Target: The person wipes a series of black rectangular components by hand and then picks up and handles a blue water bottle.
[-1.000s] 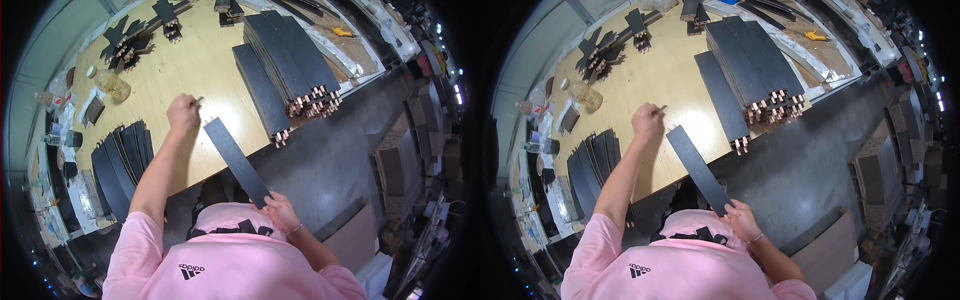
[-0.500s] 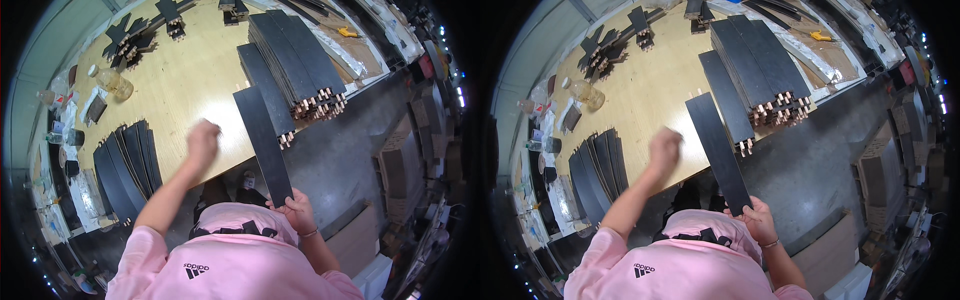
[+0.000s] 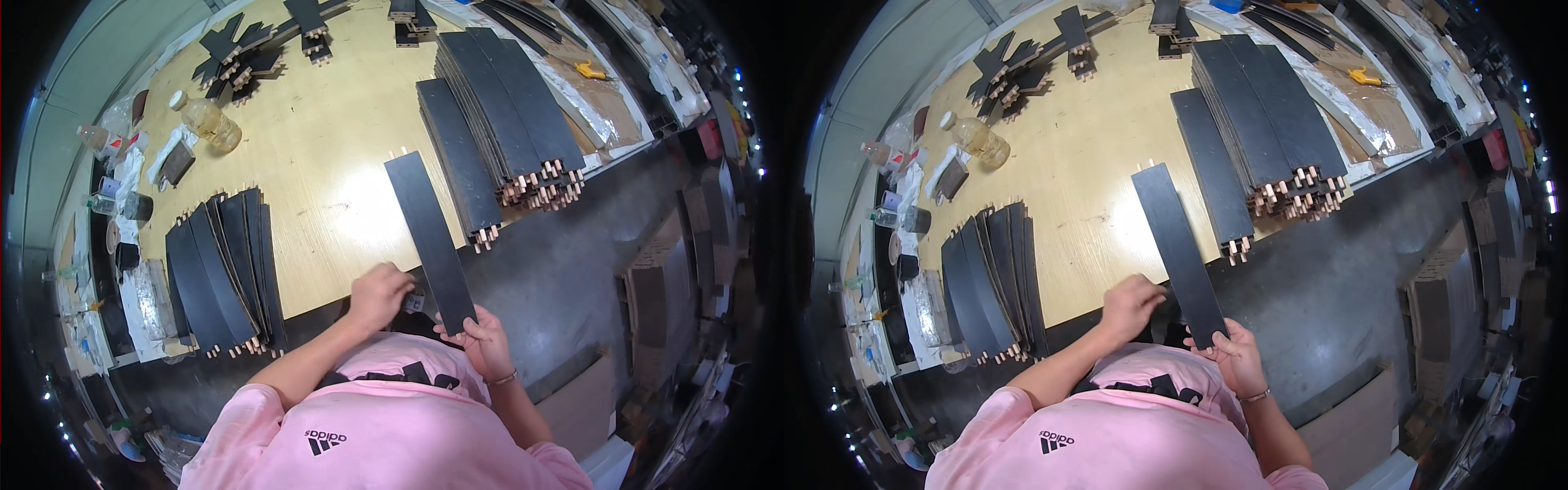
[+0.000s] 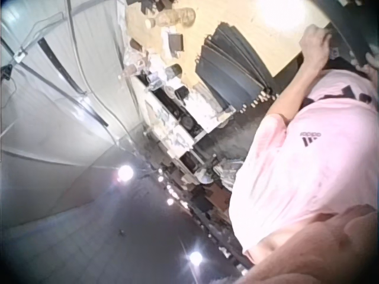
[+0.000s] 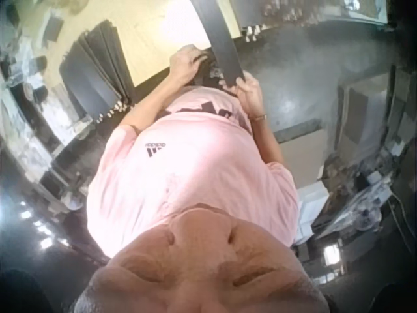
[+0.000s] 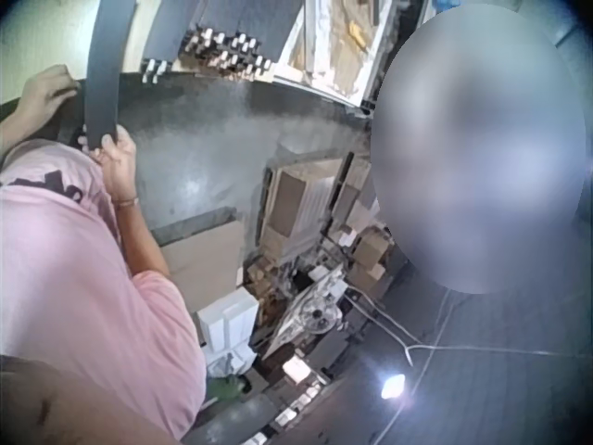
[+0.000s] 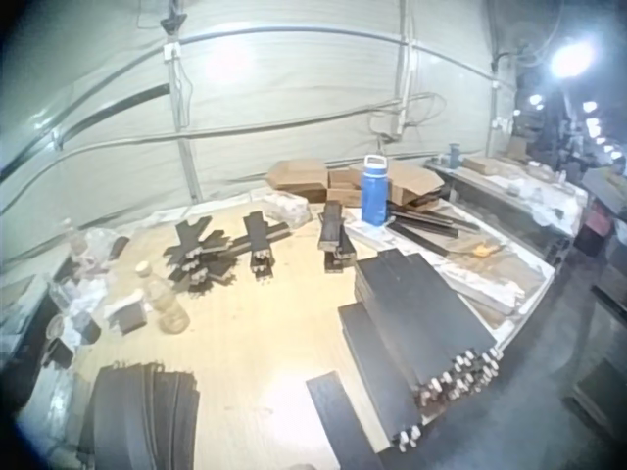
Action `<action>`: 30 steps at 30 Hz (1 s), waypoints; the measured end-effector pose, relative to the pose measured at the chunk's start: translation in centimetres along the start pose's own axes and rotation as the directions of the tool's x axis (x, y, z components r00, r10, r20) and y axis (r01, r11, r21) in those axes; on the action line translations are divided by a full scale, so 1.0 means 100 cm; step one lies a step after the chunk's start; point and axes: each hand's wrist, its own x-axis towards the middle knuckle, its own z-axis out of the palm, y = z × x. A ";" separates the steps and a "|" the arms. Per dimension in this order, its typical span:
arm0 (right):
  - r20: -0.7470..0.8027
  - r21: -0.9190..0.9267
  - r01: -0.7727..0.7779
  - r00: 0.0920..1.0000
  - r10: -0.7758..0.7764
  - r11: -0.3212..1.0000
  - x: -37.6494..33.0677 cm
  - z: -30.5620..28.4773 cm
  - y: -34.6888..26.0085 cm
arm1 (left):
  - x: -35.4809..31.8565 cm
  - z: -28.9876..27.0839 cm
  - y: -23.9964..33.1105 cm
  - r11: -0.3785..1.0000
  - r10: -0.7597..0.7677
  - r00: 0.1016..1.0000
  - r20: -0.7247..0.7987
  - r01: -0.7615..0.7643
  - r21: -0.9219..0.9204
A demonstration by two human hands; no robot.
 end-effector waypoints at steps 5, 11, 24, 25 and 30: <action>-0.040 -0.042 -0.084 0.996 0.083 0.996 0.019 0.005 0.009 | 0.057 -0.049 -0.056 0.967 -0.252 0.910 -0.328 0.249 -0.050; -0.007 -0.051 -0.167 0.986 0.167 0.985 0.036 0.009 0.035 | 0.122 -0.053 -0.075 0.965 -0.027 0.949 -0.314 0.106 0.239; -0.062 -0.125 -0.152 0.987 0.145 0.980 0.032 0.015 0.033 | 0.138 -0.045 -0.080 0.971 -0.046 0.941 -0.334 0.121 0.206; -0.069 -0.120 -0.152 0.987 0.144 0.981 0.032 0.013 0.034 | 0.148 -0.053 -0.086 0.954 -0.054 0.946 -0.320 0.143 0.263; -0.119 -0.127 -0.146 0.984 0.131 0.981 0.030 0.009 0.036 | 0.126 -0.038 -0.075 0.967 -0.073 0.982 -0.174 0.112 0.227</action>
